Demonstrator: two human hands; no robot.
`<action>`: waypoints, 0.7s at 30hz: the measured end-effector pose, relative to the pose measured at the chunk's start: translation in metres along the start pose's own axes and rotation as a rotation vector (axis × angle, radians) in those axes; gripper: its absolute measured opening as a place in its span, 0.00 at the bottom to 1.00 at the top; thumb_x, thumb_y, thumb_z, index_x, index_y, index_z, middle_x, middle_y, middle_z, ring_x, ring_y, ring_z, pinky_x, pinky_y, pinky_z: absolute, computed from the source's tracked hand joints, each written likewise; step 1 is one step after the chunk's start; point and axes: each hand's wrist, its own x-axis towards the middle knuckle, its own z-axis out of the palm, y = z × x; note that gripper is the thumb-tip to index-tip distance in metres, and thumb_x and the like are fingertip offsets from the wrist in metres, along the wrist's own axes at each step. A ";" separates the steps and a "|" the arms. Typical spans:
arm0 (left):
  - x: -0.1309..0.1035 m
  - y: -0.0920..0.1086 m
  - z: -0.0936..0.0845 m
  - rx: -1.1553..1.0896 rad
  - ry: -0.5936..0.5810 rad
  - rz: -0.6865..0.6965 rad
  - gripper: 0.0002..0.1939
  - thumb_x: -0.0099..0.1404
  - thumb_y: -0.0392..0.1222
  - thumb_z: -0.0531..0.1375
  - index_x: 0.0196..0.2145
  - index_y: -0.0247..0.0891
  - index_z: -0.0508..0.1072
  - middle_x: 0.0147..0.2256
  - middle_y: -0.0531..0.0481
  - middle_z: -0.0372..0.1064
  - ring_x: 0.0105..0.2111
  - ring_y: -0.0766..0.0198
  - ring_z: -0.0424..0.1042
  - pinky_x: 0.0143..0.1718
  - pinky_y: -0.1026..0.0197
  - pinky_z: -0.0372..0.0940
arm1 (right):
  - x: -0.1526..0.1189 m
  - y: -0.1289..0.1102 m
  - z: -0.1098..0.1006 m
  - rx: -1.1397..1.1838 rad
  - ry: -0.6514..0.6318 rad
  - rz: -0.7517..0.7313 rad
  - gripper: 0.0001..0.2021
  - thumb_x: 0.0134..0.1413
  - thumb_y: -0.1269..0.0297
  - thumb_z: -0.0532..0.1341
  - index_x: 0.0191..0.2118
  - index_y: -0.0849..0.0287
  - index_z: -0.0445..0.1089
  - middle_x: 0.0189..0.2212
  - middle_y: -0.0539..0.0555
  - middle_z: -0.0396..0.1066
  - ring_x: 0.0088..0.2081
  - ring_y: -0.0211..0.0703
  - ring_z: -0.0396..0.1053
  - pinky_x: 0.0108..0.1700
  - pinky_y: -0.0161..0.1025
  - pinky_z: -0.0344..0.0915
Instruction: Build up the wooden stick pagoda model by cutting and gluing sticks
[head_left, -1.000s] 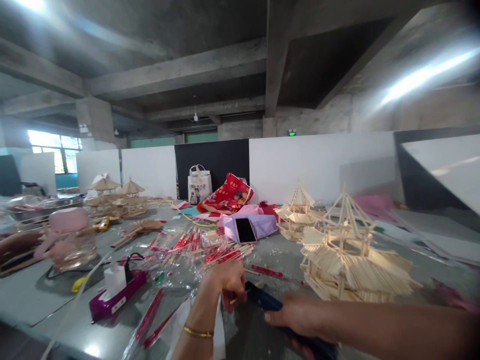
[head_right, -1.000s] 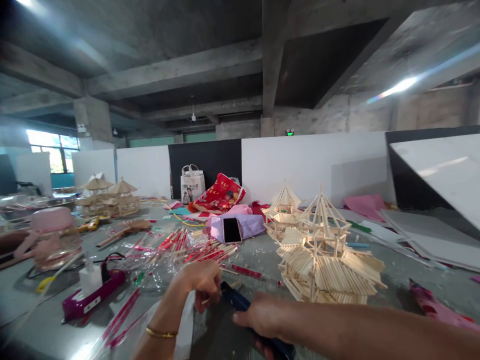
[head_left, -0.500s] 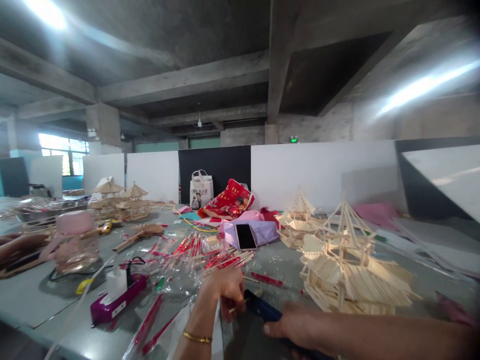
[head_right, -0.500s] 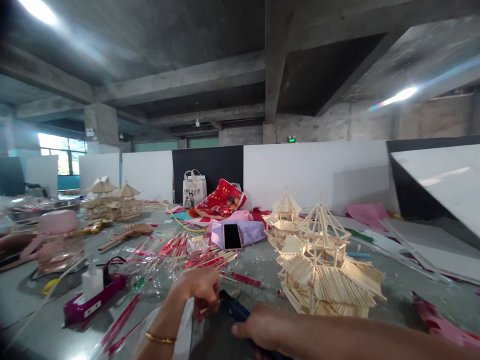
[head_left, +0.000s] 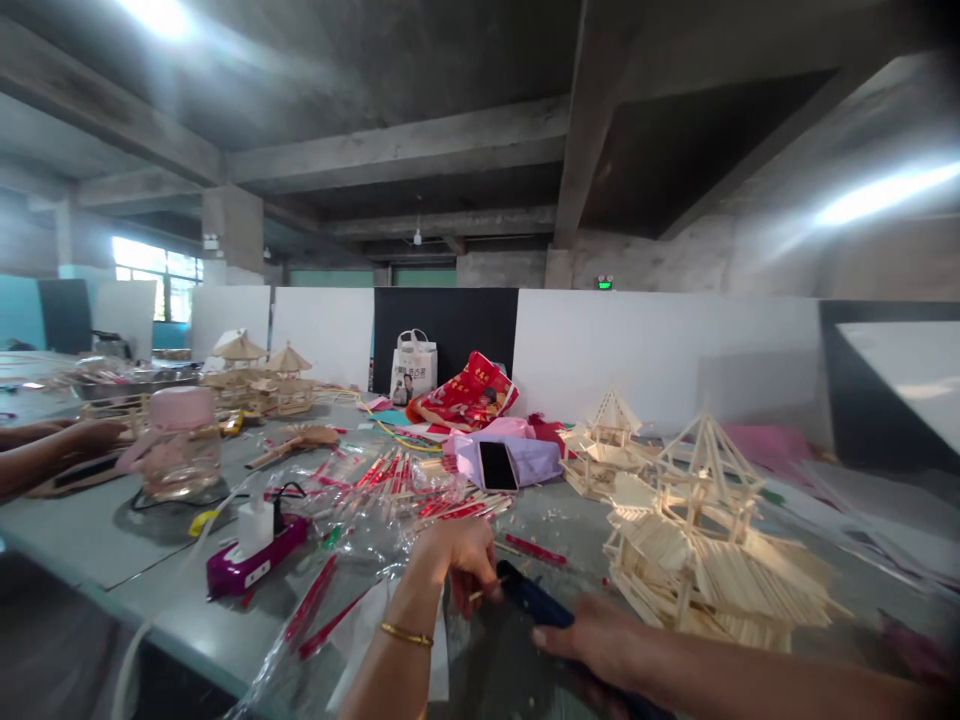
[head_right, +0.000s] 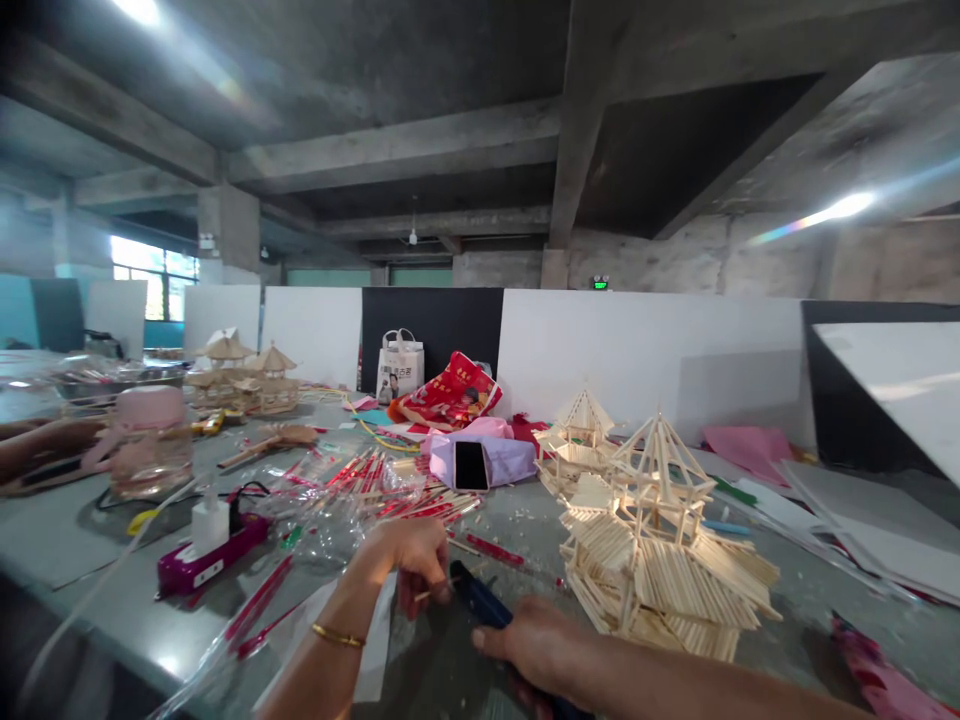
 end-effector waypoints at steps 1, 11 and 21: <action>0.000 0.000 -0.001 -0.003 0.001 0.001 0.05 0.44 0.33 0.61 0.14 0.36 0.69 0.14 0.53 0.67 0.16 0.63 0.68 0.23 0.59 0.66 | 0.001 0.001 0.000 0.012 -0.005 0.008 0.19 0.48 0.51 0.52 0.15 0.57 0.56 0.12 0.48 0.55 0.11 0.34 0.53 0.20 0.40 0.60; -0.015 -0.005 -0.011 0.198 0.437 0.075 0.07 0.51 0.40 0.56 0.20 0.34 0.69 0.18 0.51 0.68 0.22 0.62 0.70 0.27 0.61 0.64 | -0.014 -0.009 -0.008 -0.226 0.018 0.002 0.22 0.49 0.46 0.50 0.17 0.58 0.62 0.14 0.53 0.64 0.18 0.43 0.65 0.26 0.45 0.66; 0.005 0.027 0.002 0.529 1.113 0.188 0.15 0.62 0.45 0.48 0.29 0.37 0.71 0.29 0.48 0.71 0.33 0.63 0.69 0.31 0.65 0.53 | 0.036 -0.031 0.063 -0.825 0.629 -0.249 0.36 0.47 0.44 0.54 0.51 0.76 0.62 0.49 0.74 0.63 0.48 0.67 0.61 0.46 0.60 0.56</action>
